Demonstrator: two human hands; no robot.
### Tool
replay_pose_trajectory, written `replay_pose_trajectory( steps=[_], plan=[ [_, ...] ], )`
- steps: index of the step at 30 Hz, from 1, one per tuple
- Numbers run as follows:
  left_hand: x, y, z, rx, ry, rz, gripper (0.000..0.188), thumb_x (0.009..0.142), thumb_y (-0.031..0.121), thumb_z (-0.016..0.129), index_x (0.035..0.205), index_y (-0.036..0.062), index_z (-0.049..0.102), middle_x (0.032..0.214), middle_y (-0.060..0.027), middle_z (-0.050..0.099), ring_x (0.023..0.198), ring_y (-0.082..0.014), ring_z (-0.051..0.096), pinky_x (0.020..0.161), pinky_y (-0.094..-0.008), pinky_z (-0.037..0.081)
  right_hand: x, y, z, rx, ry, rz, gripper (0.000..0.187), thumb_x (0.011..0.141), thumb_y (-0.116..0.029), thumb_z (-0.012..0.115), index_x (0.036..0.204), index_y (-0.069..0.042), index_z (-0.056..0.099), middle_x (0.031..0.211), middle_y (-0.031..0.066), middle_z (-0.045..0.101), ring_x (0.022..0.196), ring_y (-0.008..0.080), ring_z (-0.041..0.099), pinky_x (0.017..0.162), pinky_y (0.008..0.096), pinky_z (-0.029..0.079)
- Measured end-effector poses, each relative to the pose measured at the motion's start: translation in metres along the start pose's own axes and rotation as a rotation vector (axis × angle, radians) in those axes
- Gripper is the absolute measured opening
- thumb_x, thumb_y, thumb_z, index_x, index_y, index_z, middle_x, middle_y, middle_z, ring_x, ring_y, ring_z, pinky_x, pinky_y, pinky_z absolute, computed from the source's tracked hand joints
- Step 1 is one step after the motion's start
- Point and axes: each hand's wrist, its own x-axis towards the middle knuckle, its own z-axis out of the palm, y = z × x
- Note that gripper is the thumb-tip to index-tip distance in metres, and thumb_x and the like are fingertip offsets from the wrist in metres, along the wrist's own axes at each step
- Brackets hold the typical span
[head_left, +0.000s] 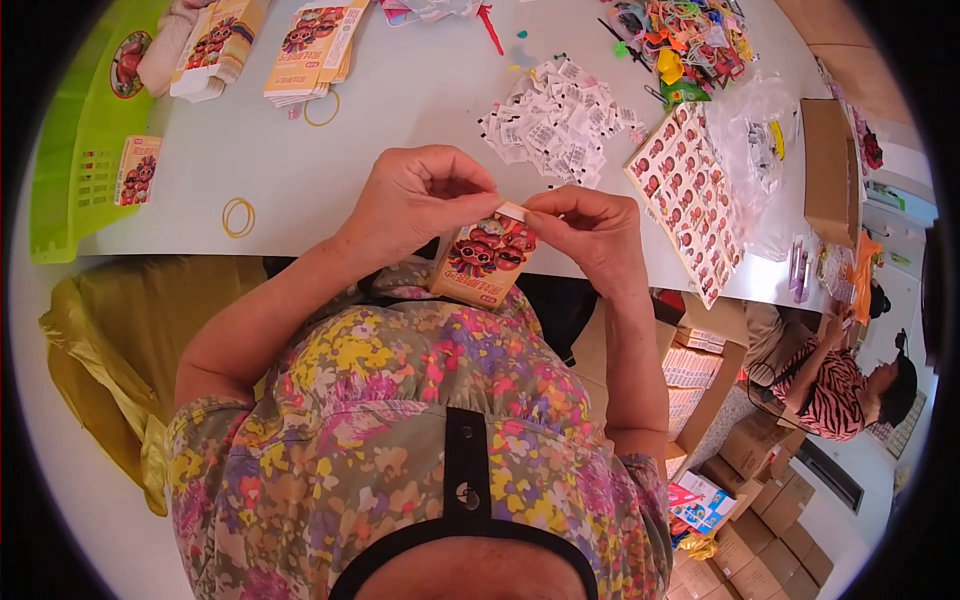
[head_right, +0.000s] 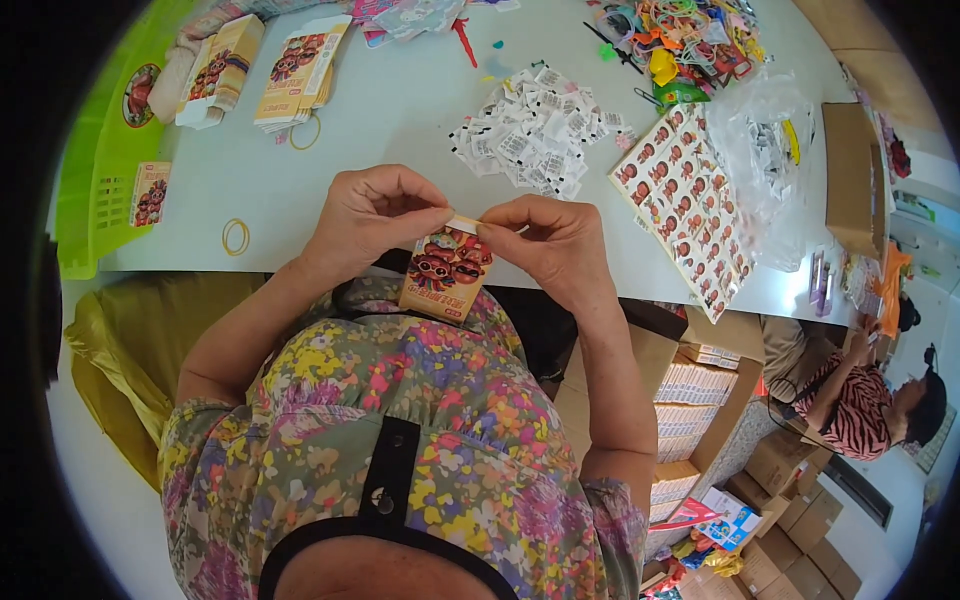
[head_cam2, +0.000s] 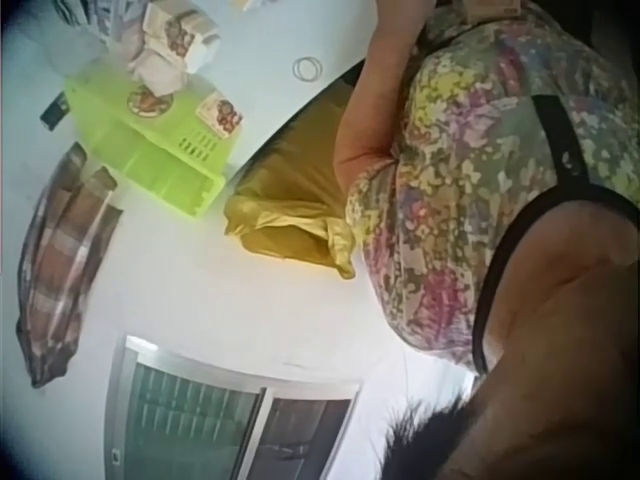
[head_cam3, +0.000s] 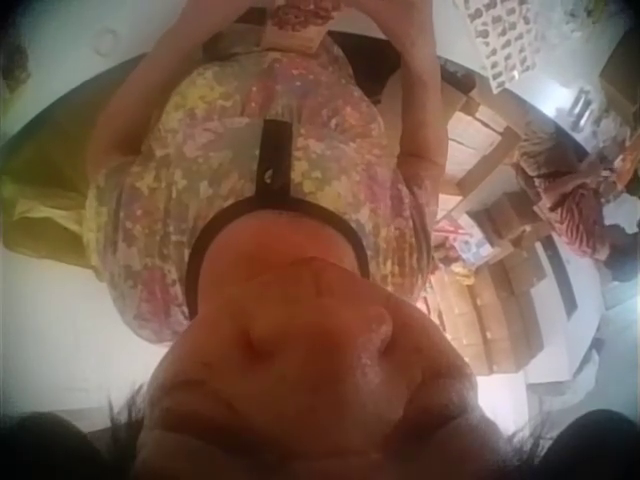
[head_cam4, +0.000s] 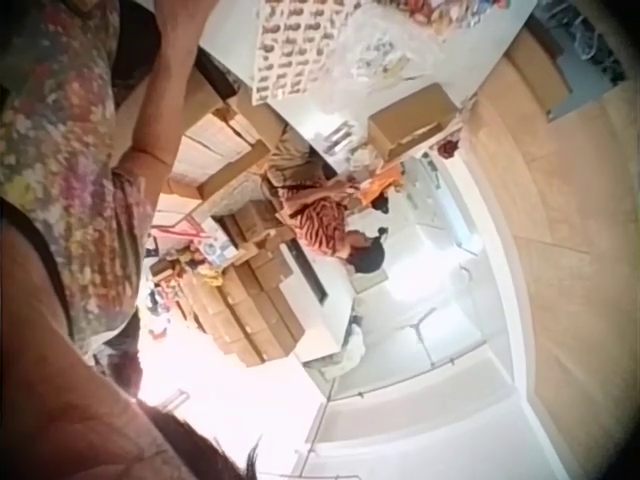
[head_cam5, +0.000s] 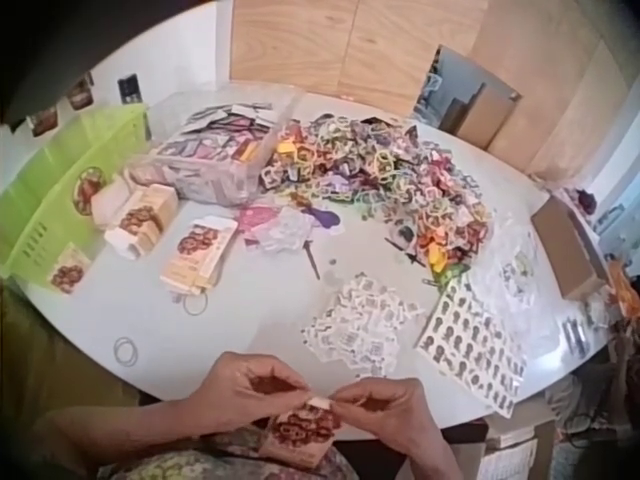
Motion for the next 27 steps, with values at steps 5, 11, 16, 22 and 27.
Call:
replay_pose_trajectory(
  steps=[5,11,16,22,27],
  plan=[
    [0.002,0.002,-0.006,0.008,-0.024,-0.05,0.005,0.086,0.004,0.07,0.089,-0.0008,0.069,0.087,-0.0022,0.068,0.077,-0.006,0.064,0.07,-0.0206,0.053,0.0,0.0,0.003,0.004,-0.029,-0.038,0.009,0.084,0.002,0.068,0.092,0.002,0.073,0.09,0.0086,0.071,0.078,0.0095,0.063,0.072,0.0234,0.052],
    [0.003,-0.004,-0.011,0.032,-0.167,0.03,0.006,0.086,0.0,0.069,0.091,-0.0008,0.068,0.095,-0.0062,0.066,0.08,-0.0056,0.061,0.069,-0.0199,0.05,-0.013,0.001,0.008,0.171,-0.008,0.022,0.011,0.084,0.003,0.069,0.094,0.003,0.073,0.103,0.0133,0.068,0.088,0.0134,0.065,0.078,0.026,0.054],
    [-0.012,-0.005,-0.011,0.124,-0.291,0.122,0.008,0.084,-0.004,0.07,0.086,0.0018,0.064,0.103,-0.0072,0.059,0.086,-0.0096,0.06,0.072,-0.0231,0.051,-0.04,0.023,0.024,0.163,0.052,-0.143,0.017,0.083,0.006,0.069,0.1,0.002,0.071,0.11,0.0154,0.066,0.097,0.0163,0.064,0.084,0.0282,0.054],
    [-0.011,-0.016,-0.006,0.047,-0.25,0.164,0.013,0.084,0.002,0.073,0.093,0.0047,0.065,0.098,-0.0022,0.06,0.084,-0.0067,0.059,0.071,-0.0205,0.049,-0.052,0.024,0.04,0.236,0.225,-0.154,0.019,0.084,0.007,0.068,0.102,0.002,0.07,0.11,0.0158,0.067,0.098,0.0183,0.064,0.088,0.03,0.052],
    [-0.006,-0.015,-0.011,-0.07,-0.31,0.018,0.018,0.083,-0.001,0.072,0.098,0.002,0.062,0.106,-0.0053,0.056,0.095,-0.0109,0.057,0.081,-0.0256,0.048,-0.043,0.03,0.029,0.311,0.183,-0.18,0.019,0.086,0.005,0.067,0.104,0.002,0.07,0.108,0.0156,0.067,0.098,0.0188,0.064,0.087,0.0293,0.053]
  ],
)
